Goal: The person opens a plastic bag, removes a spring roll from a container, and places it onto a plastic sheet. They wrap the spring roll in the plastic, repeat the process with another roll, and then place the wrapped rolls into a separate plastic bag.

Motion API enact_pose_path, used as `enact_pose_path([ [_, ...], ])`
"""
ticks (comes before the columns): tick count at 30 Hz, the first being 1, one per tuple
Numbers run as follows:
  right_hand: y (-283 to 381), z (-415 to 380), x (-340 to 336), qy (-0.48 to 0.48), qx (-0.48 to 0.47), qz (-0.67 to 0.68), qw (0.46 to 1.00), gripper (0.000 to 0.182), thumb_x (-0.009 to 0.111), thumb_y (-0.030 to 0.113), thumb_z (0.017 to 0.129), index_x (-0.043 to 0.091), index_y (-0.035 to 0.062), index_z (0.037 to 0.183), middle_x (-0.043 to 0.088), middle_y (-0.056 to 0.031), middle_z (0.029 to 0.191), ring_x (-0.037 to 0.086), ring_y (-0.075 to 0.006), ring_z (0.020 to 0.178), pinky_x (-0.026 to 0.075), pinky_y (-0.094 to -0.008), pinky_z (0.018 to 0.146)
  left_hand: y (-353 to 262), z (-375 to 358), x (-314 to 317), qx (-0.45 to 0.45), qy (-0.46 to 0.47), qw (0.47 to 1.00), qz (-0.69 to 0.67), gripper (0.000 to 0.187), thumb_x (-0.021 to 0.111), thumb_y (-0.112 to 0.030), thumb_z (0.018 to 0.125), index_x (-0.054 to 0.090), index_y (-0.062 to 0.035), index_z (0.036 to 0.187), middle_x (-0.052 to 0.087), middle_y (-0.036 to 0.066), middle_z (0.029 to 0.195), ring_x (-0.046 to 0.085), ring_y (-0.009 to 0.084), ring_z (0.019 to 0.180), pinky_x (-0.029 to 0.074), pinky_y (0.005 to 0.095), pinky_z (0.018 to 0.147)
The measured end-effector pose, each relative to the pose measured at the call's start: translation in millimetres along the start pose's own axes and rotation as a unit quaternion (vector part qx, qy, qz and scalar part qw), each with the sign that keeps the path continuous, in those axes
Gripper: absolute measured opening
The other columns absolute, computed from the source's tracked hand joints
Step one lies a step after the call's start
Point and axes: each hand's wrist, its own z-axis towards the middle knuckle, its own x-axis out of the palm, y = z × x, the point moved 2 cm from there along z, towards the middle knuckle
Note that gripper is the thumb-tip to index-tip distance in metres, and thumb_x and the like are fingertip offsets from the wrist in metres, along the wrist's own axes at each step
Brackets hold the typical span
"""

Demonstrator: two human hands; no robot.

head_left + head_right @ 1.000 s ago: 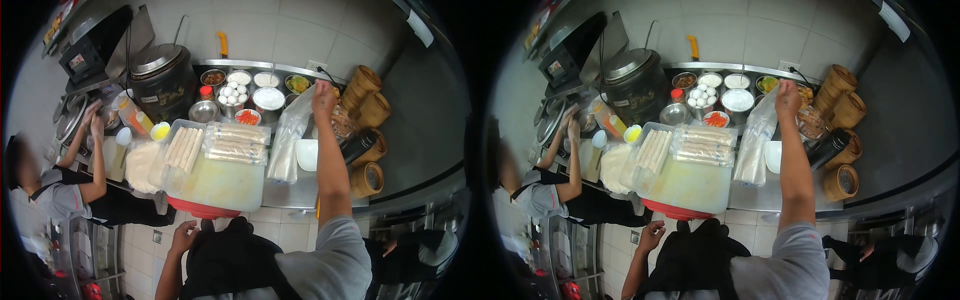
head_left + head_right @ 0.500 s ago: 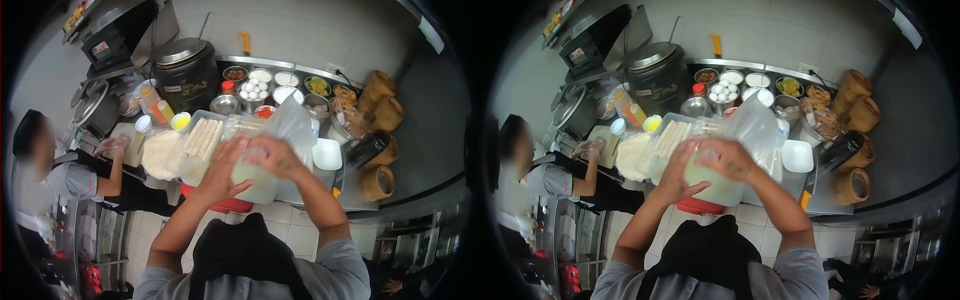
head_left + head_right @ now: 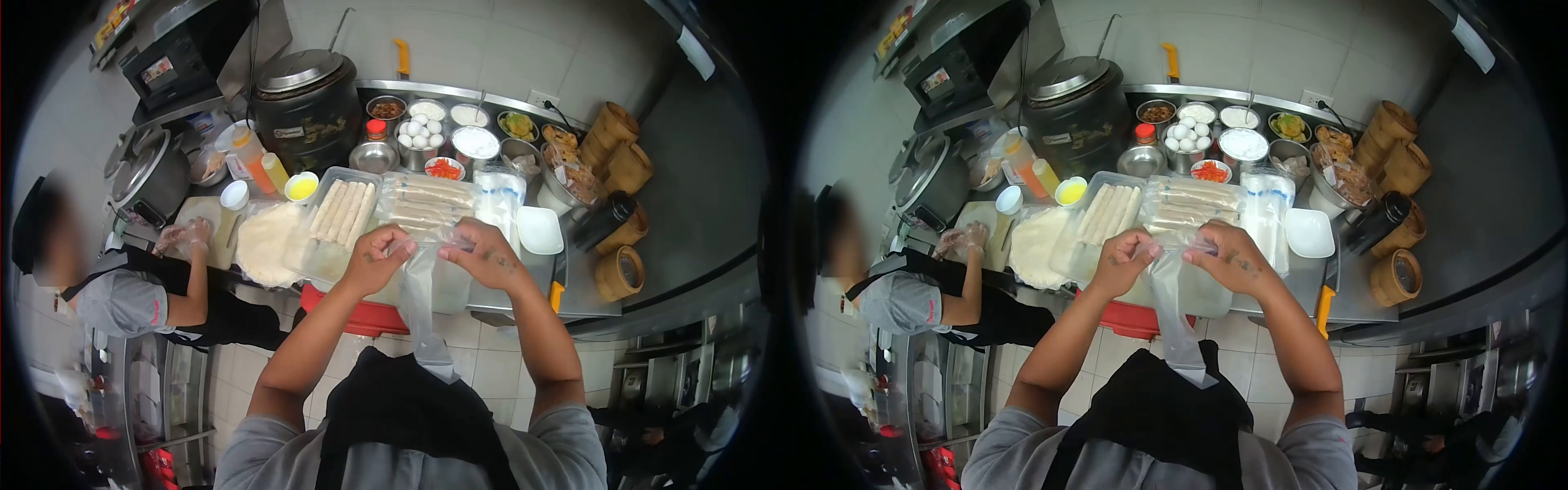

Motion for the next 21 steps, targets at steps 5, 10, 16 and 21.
enact_pose_path([
  [5,23.9,14.9,11.5,-0.065,-0.007,0.067,0.996,0.027,0.077,0.022,0.089,0.067,0.0006,0.101,0.069,-0.0069,0.093,0.062,-0.0145,0.081,0.051,-0.0306,0.074,-20.5,-21.1,-15.1,-0.023,0.050,0.998,-0.025,0.012,0.074,-0.011,0.091,0.066,-0.0032,0.095,0.064,0.000,0.084,0.058,0.0056,0.080,0.048,0.0246,0.074],
  [10,40.5,22.7,-10.7,-0.100,0.056,0.077,0.990,0.019,0.075,0.016,0.090,0.069,0.0028,0.102,0.068,0.0009,0.081,0.061,-0.0063,0.071,0.049,-0.0247,0.060,16.9,-18.9,-65.2,-0.056,0.047,0.979,0.193,0.009,0.074,-0.009,0.091,0.067,-0.0036,0.092,0.064,-0.001,0.085,0.057,0.0064,0.079,0.049,0.0270,0.072],
  [16,23.7,13.6,-58.7,-0.172,0.085,0.131,0.973,0.025,0.077,0.024,0.090,0.070,0.0046,0.105,0.063,0.0021,0.074,0.053,-0.0051,0.061,0.043,-0.0219,0.052,28.0,-24.6,-113.4,-0.045,0.002,0.961,0.272,0.009,0.072,-0.010,0.092,0.066,-0.0031,0.091,0.063,0.000,0.077,0.055,0.0067,0.072,0.047,0.0254,0.067],
  [21,-46.8,-43.2,-8.9,-0.232,0.215,0.197,0.928,0.020,0.074,0.025,0.092,0.069,0.0081,0.102,0.058,0.0050,0.071,0.048,-0.0042,0.057,0.038,-0.0213,0.050,41.1,-48.6,-128.9,-0.155,0.013,0.988,-0.023,0.010,0.069,-0.010,0.094,0.063,-0.0017,0.096,0.067,0.001,0.083,0.061,0.0080,0.074,0.048,0.0243,0.067],
])
